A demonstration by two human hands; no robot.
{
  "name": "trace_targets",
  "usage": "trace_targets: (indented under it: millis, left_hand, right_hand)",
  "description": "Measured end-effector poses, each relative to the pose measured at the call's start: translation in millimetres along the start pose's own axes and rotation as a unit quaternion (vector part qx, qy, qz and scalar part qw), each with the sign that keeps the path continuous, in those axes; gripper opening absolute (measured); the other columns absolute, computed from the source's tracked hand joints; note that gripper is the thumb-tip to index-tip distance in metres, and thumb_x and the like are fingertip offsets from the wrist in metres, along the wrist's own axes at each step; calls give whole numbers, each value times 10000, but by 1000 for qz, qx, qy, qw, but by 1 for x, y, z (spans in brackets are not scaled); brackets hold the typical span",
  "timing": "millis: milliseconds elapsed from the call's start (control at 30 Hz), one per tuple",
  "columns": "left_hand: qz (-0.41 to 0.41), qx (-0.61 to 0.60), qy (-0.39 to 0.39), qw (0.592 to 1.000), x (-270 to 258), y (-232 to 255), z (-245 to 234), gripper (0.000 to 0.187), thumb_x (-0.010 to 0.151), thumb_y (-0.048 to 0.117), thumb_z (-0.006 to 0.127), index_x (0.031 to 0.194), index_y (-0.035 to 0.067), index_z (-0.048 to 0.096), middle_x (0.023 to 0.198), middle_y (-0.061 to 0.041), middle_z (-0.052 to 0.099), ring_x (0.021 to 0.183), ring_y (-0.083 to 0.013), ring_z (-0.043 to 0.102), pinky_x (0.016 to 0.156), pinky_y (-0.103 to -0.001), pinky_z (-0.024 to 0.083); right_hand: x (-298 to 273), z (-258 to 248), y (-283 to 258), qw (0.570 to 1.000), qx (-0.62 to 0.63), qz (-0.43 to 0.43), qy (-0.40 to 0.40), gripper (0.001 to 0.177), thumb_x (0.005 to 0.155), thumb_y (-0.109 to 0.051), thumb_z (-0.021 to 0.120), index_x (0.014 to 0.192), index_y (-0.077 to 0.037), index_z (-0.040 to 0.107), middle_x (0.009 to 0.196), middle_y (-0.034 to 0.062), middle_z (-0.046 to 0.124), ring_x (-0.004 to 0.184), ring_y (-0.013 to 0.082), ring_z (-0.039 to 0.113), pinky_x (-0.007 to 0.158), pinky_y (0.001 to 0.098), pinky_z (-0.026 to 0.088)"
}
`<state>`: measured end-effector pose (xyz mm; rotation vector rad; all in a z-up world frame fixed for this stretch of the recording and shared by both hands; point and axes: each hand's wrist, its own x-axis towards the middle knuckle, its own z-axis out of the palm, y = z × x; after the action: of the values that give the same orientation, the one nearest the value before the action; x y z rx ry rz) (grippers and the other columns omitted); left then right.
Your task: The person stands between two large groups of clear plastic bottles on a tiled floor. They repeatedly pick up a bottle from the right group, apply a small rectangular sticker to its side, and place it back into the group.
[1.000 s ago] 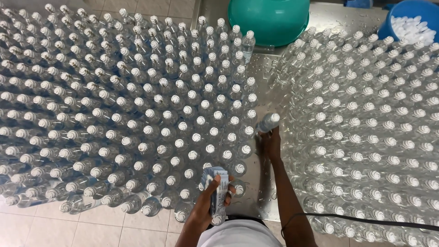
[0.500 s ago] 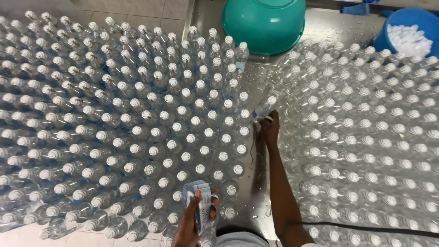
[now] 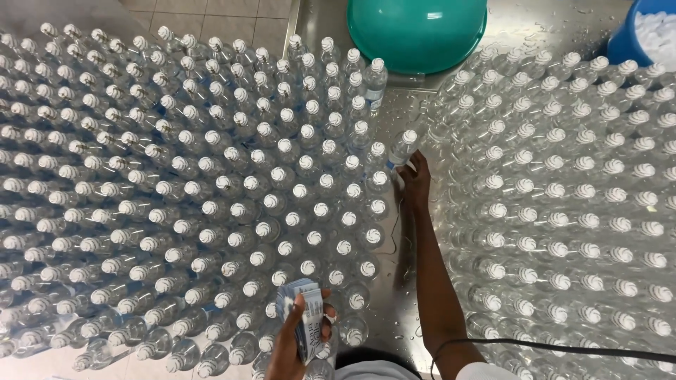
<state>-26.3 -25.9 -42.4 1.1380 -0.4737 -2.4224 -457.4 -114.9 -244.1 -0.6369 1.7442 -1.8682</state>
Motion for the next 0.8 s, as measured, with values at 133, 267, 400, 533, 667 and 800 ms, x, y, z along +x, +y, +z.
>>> trace_targets:
  millis: [133,267,400,533,667,800]
  left_hand:
    - [-16,11,30,999,-3,2,4,750,1028,531,525,1480,-54,655,1005,-181,742,663,-195,635,581,-328,513]
    - [-13,15,31,999,-2,-1,0,737,1032,528,521,1470,-50,656,994,-180,741,652,-198,625,577,-330,495]
    - [-19,22,40,999,-3,-4,0,734,1035,523,504,1472,-45,660,1018,-192,751,671,-218,630,595,-345,504]
    - [-15,17,31,999,-4,-8,2,726,1032,529,511,1456,-43,654,1010,-187,744,676,-215,624,599,-345,505]
    - [-13,24,45,999,4,-17,-5,726,1012,537,526,1438,-36,662,1007,-191,743,667,-225,620,590,-363,494]
    - [-23,-7,5,1000,24,-31,-37,821,952,602,578,1475,-30,612,1018,-188,732,658,-220,649,572,-357,512]
  right_hand:
    - [6,5,-6,1000,17,0,-12,666,925,-19,722,1555,-96,517,1547,142,596,1429,339,595,1101,479,592]
    - [25,2,19,1000,10,6,13,781,856,-84,818,1568,-96,498,1557,167,564,1474,345,549,1047,418,641]
    - [46,7,21,998,-35,30,-48,589,926,-82,793,1483,-76,602,1477,149,649,1391,327,635,1053,436,618]
    - [80,19,39,976,-109,-17,-187,520,954,10,762,1456,-38,636,1425,146,722,1369,313,683,1104,406,570]
    - [94,23,54,972,-107,-12,-210,749,856,310,454,1530,5,573,1517,189,644,1421,349,637,1205,429,536]
    - [79,13,17,971,-66,-39,-227,604,973,29,690,1554,-93,581,1560,121,632,1412,323,640,1162,472,543]
